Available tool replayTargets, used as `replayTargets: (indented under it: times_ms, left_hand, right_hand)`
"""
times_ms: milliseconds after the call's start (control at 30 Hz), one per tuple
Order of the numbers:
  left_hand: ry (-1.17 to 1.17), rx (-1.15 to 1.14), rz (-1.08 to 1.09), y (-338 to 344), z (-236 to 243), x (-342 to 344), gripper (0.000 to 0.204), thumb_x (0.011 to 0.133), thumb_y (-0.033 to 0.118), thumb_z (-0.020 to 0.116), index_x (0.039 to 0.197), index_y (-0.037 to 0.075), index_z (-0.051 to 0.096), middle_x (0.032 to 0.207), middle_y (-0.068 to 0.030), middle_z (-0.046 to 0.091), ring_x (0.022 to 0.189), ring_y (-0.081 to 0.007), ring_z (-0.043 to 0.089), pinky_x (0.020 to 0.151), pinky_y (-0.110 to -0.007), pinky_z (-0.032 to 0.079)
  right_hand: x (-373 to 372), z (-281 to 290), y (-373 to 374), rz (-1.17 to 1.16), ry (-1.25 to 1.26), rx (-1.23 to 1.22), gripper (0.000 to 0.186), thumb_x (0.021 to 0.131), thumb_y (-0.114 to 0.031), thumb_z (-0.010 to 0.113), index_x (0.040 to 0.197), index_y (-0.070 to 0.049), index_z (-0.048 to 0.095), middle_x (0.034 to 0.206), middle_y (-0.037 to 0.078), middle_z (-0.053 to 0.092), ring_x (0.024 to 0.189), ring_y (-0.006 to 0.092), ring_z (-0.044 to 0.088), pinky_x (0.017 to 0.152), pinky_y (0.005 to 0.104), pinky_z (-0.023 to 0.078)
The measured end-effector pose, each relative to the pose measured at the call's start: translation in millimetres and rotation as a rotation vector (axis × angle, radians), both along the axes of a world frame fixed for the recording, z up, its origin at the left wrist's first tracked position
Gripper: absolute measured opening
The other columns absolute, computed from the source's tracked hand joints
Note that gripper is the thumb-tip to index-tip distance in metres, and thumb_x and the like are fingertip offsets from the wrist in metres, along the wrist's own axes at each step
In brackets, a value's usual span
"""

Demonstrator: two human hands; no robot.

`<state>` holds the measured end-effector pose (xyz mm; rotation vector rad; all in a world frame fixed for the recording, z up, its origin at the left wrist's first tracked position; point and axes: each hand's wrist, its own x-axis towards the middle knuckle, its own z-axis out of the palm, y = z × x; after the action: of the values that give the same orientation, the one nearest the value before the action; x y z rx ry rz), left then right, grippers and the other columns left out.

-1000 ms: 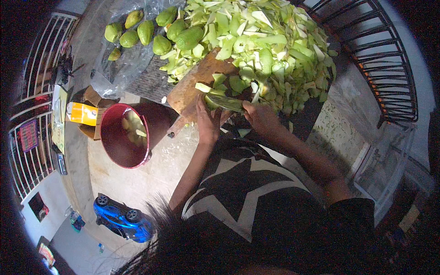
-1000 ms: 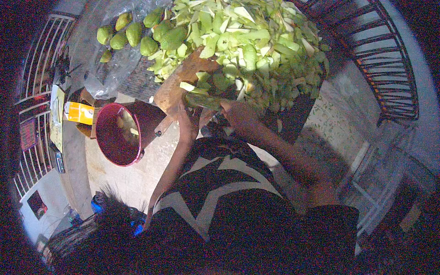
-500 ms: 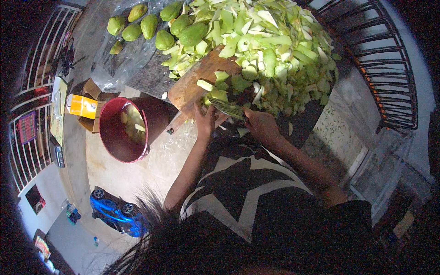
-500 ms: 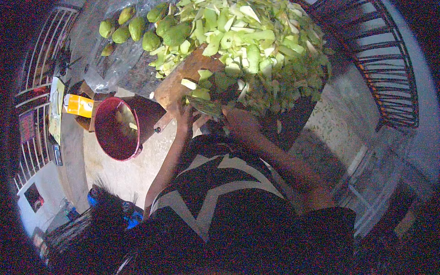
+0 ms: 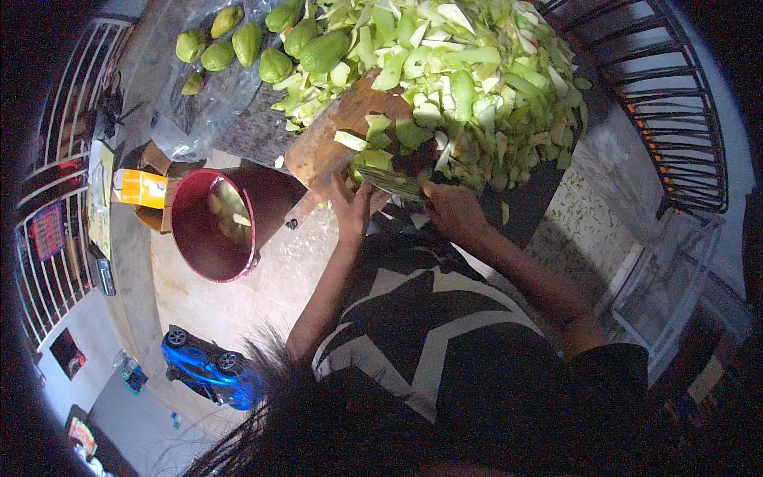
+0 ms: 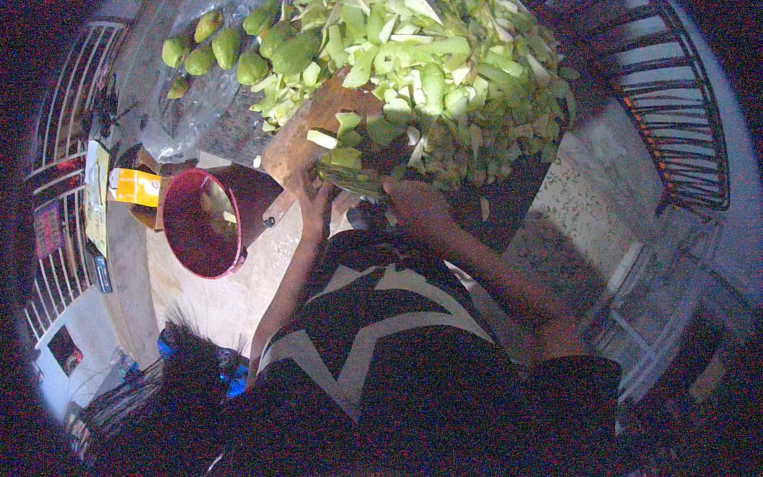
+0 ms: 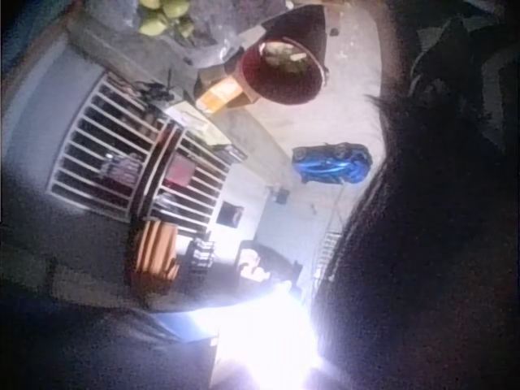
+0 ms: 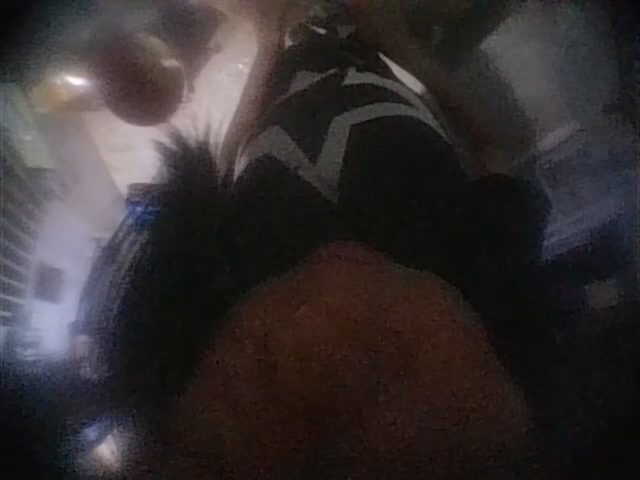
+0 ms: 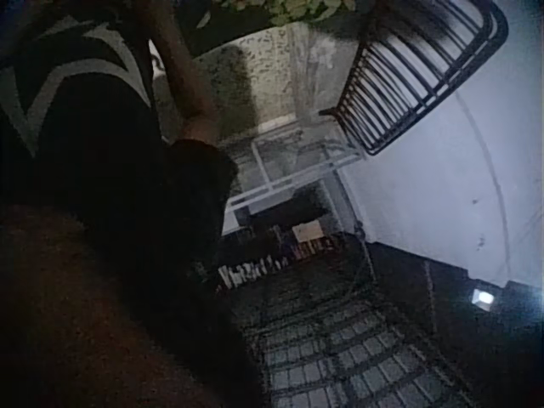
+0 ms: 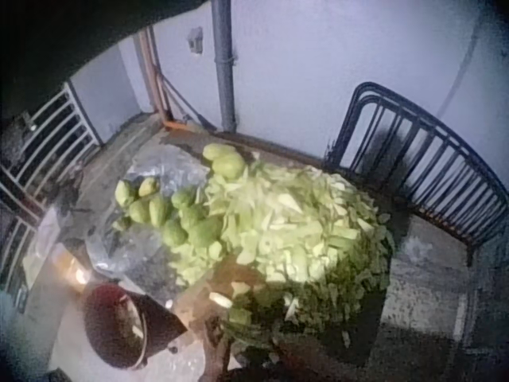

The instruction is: The person slices green mangoes on a wooden cutting board using a knife. Sliced pieces are placed into a red bucket while peels and cores accumulate on the board. The person handles whole mangoes, cuts them into pieces, and transfers the slices into the bucket.

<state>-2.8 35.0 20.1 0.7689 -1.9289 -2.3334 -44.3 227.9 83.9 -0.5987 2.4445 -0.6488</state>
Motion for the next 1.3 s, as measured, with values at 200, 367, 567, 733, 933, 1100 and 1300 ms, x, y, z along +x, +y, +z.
replayTargets:
  times_ms: [200, 367, 567, 733, 933, 1100, 1300]
  left_hand:
    - [-0.035, 0.119, 0.130, 1, 4, -4, 0.053, 0.080, 0.006, 0.057, 0.125, -0.005, 0.032, 0.118, -0.0181, 0.048, 0.103, -0.0243, 0.051, 0.086, -0.032, 0.045]
    - [0.032, 0.116, 0.126, -5, -8, -7, 0.054, 0.078, 0.006, 0.059, 0.124, -0.006, 0.033, 0.117, -0.0182, 0.048, 0.103, -0.0240, 0.051, 0.086, -0.033, 0.044]
    - [-0.010, -0.146, 0.104, 9, 1, -4, 0.051, 0.076, 0.007, 0.061, 0.119, -0.005, 0.037, 0.112, -0.0178, 0.049, 0.103, -0.0244, 0.051, 0.087, -0.033, 0.044]
    - [0.022, 0.060, 0.171, 9, 1, -7, 0.053, 0.074, 0.008, 0.062, 0.119, -0.005, 0.037, 0.111, -0.0182, 0.048, 0.102, -0.0247, 0.051, 0.087, -0.034, 0.044]
    - [-0.009, -0.113, 0.105, 8, 2, -10, 0.053, 0.074, 0.010, 0.063, 0.119, -0.005, 0.038, 0.112, -0.0185, 0.048, 0.103, -0.0245, 0.051, 0.086, -0.034, 0.044]
    - [-0.111, 0.008, 0.174, 11, 4, -13, 0.051, 0.077, 0.010, 0.062, 0.120, -0.004, 0.038, 0.113, -0.0179, 0.048, 0.102, -0.0245, 0.052, 0.086, -0.034, 0.044]
    - [-0.147, 0.171, 0.053, 17, 7, -11, 0.051, 0.080, 0.011, 0.064, 0.121, -0.002, 0.035, 0.111, -0.0147, 0.050, 0.102, -0.0239, 0.052, 0.086, -0.034, 0.044]
  right_hand:
    - [-11, -1, -13, 0.057, 0.012, -0.043, 0.023, 0.080, -0.014, 0.055, 0.098, -0.002, 0.051, 0.076, 0.021, 0.059, 0.074, 0.0399, 0.059, 0.064, 0.0487, 0.045]
    - [-24, 0, -26, 0.035, -0.019, -0.143, 0.026, 0.081, -0.015, 0.054, 0.102, -0.001, 0.051, 0.076, 0.022, 0.059, 0.076, 0.0401, 0.058, 0.065, 0.0490, 0.045]
    - [-33, -32, -32, 0.077, 0.148, -0.240, 0.024, 0.081, -0.015, 0.054, 0.099, 0.001, 0.052, 0.071, 0.022, 0.057, 0.073, 0.0408, 0.056, 0.064, 0.0490, 0.044]
    - [-44, -44, -39, 0.068, 0.095, -0.248, 0.019, 0.080, -0.015, 0.055, 0.090, 0.001, 0.052, 0.070, 0.021, 0.056, 0.072, 0.0406, 0.056, 0.064, 0.0485, 0.044]
    - [-57, -67, -41, 0.052, -0.016, -0.143, 0.013, 0.078, -0.012, 0.055, 0.082, 0.000, 0.052, 0.072, 0.021, 0.058, 0.074, 0.0402, 0.058, 0.066, 0.0483, 0.045]
    - [-61, -58, -50, 0.042, -0.041, -0.079, 0.013, 0.076, -0.010, 0.057, 0.084, 0.000, 0.053, 0.074, 0.022, 0.059, 0.076, 0.0403, 0.059, 0.066, 0.0489, 0.046]
    - [-39, -50, -50, 0.004, 0.011, -0.111, 0.023, 0.076, -0.008, 0.052, 0.098, 0.000, 0.053, 0.077, 0.022, 0.060, 0.074, 0.0392, 0.060, 0.065, 0.0487, 0.047]
